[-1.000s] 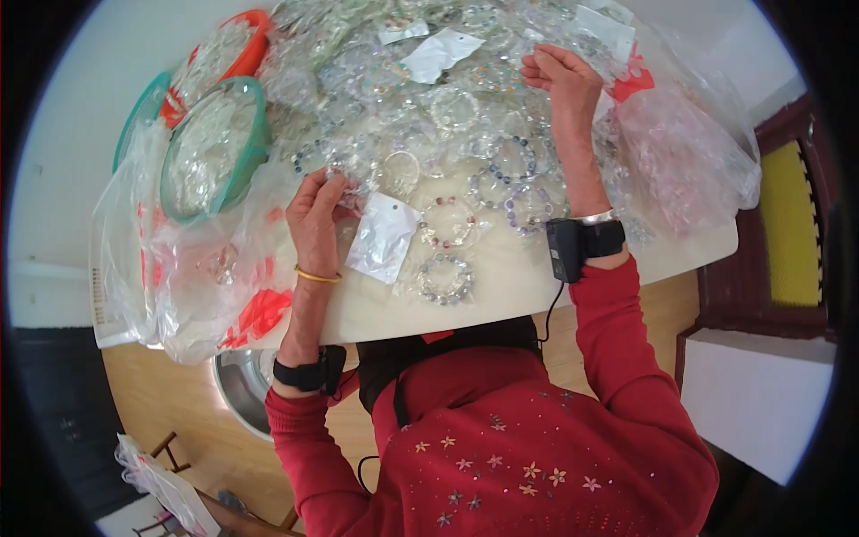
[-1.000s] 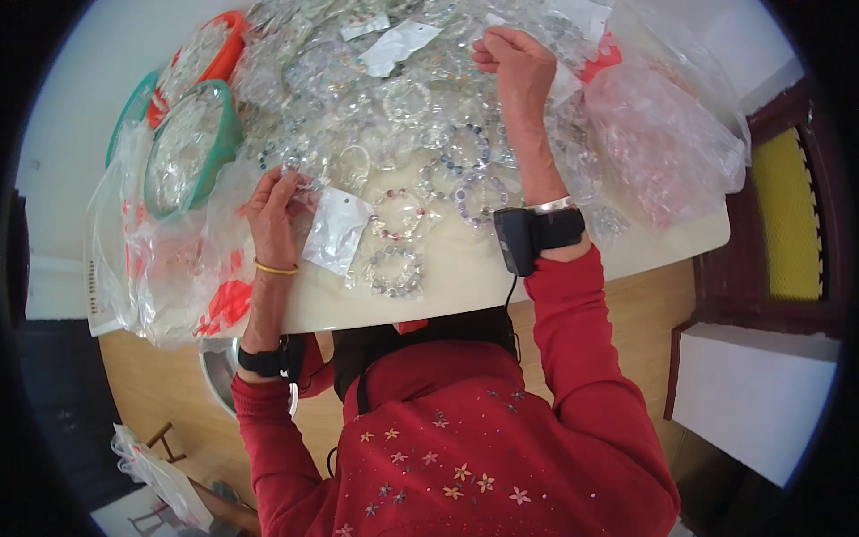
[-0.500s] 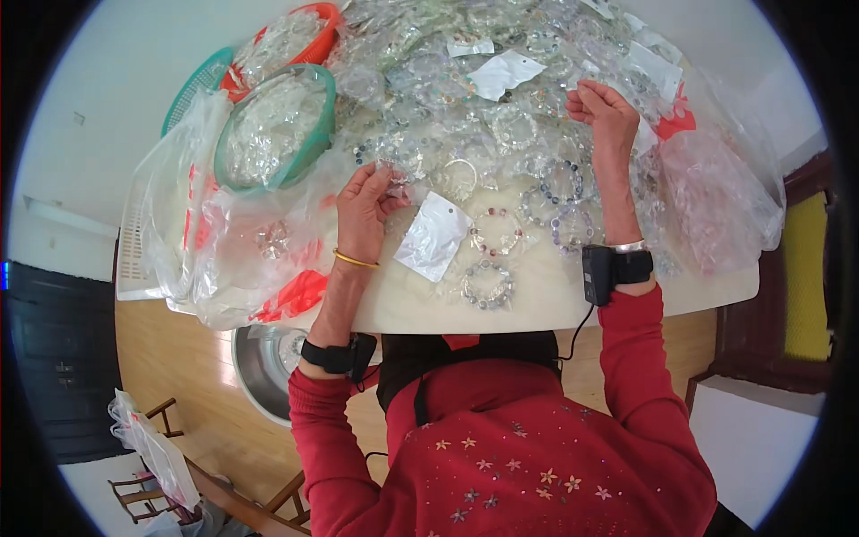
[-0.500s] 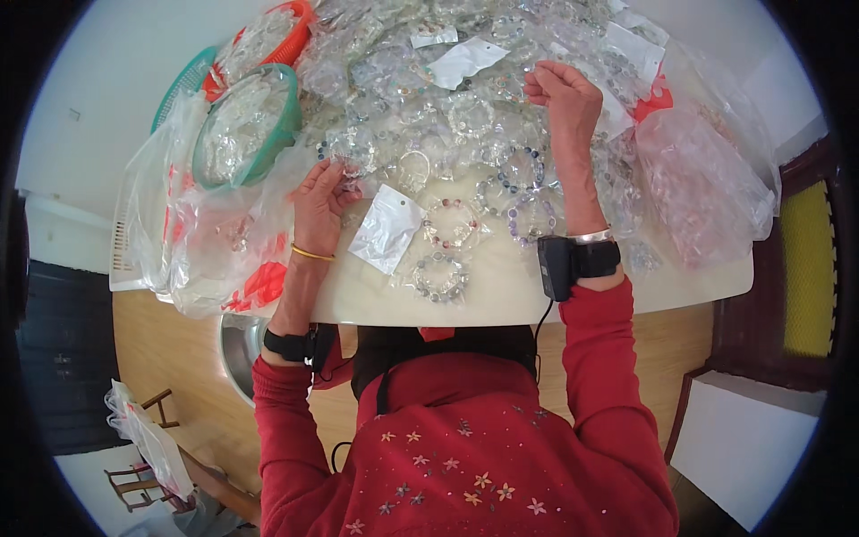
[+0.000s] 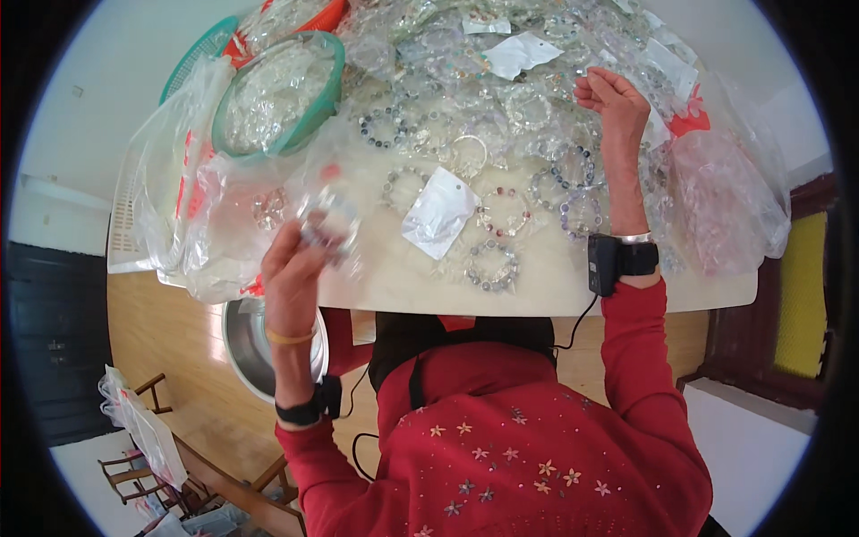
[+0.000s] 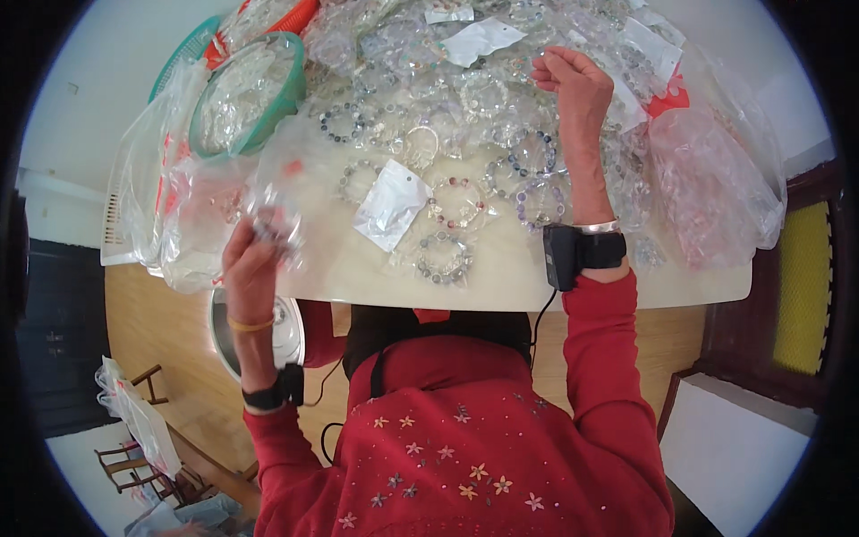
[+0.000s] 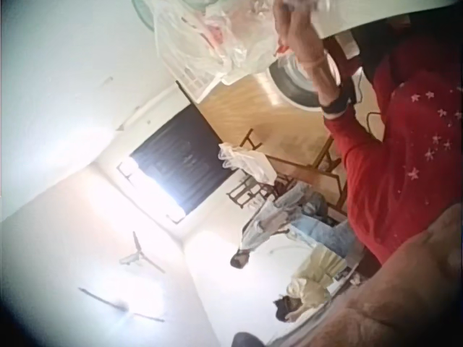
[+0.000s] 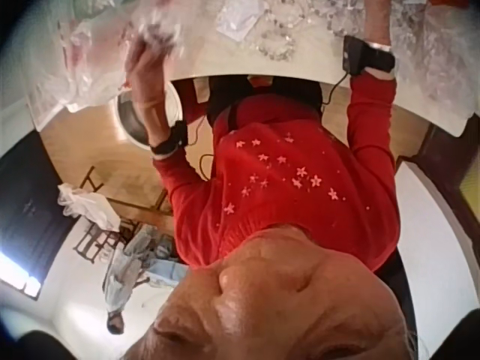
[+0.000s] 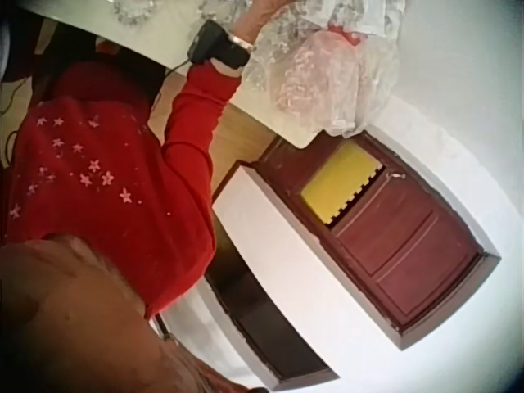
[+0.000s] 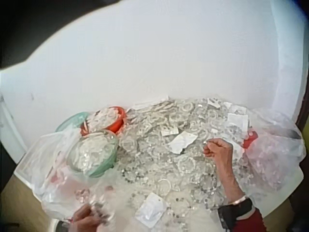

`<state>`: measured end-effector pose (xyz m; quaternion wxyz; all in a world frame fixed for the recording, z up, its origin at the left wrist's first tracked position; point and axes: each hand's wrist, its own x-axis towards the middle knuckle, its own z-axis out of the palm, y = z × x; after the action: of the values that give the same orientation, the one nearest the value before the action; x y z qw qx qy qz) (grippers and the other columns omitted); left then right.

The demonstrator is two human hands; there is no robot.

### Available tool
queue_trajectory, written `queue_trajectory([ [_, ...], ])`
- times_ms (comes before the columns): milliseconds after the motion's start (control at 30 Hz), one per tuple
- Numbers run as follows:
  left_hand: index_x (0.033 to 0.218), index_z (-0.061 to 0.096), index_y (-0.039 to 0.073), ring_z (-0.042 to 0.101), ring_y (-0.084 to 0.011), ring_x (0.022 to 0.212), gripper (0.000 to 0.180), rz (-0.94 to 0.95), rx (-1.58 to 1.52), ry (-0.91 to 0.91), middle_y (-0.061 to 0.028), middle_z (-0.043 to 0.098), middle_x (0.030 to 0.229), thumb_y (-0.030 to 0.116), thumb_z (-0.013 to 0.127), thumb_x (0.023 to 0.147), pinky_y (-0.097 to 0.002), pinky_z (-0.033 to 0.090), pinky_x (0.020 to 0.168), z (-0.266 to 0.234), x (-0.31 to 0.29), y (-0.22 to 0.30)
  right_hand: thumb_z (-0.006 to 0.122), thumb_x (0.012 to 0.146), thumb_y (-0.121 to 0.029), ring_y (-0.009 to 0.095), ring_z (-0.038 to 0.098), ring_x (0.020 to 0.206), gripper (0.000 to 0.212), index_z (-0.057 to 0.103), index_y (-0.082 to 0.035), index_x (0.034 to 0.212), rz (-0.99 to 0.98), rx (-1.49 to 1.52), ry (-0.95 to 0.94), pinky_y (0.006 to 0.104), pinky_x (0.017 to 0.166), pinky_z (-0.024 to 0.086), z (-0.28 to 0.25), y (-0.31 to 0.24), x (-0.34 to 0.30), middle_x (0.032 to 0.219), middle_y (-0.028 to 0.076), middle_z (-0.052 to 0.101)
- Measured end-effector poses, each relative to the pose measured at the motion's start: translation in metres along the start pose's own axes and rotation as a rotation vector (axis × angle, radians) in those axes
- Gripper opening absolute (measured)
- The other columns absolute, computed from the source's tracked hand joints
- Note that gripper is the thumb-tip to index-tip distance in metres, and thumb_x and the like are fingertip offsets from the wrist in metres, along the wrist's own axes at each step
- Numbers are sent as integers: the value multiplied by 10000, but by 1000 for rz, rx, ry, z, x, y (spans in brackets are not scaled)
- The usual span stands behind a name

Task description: Sorting various jewelry items and placing them into small clear plastic bags.

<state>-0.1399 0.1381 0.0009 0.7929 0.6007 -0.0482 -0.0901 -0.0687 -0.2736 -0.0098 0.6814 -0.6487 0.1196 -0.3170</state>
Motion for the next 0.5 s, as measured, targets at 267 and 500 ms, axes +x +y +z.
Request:
queue_trajectory([
  [267,1008,552,-1,534,-105,669,265,-137,-87,484,-34,584,828,9,518,745,-211,419,585,-164,-139,-55,591,839,-106,172,637,714,209,616,45,981,-4,3,-27,253,654,513,3,5,-4,850,125,657],
  [500,1055,530,-6,561,-144,673,313,-409,-77,747,-58,589,814,-3,545,742,-238,442,593,-270,-176,-155,588,842,-105,168,635,712,211,612,45,989,22,-18,-43,251,651,510,7,4,-5,851,121,656],
])
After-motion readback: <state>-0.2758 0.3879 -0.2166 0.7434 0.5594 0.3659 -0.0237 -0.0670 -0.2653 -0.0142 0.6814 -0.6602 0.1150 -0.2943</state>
